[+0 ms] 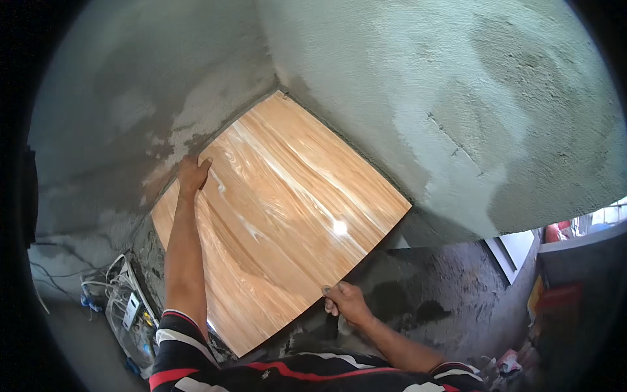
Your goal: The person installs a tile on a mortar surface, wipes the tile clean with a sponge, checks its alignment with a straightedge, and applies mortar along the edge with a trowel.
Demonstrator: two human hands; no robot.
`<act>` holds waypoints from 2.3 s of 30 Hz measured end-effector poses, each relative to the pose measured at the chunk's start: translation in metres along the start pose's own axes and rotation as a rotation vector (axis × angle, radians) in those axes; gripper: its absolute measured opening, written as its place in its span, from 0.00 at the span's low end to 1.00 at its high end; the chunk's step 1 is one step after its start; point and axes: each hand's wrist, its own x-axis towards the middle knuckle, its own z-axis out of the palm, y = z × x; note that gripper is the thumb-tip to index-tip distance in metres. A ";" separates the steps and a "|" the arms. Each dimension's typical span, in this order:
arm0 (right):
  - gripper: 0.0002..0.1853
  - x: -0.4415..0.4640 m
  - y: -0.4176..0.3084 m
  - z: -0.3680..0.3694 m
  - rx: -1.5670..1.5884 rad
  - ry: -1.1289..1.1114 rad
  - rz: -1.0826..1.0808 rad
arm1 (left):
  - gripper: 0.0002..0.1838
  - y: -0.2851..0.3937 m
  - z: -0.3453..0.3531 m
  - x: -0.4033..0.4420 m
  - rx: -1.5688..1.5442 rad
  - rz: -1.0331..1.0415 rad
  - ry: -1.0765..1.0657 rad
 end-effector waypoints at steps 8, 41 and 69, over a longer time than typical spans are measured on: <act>0.25 -0.002 -0.041 -0.012 -0.261 0.004 0.023 | 0.29 -0.036 0.038 0.022 -0.064 0.193 0.153; 0.21 0.003 -0.029 -0.003 -0.035 0.081 0.016 | 0.32 -0.030 0.028 0.008 0.167 0.157 0.098; 0.14 0.091 -0.159 -0.016 0.026 0.383 -0.464 | 0.50 0.104 -0.032 -0.223 -0.177 0.101 -0.158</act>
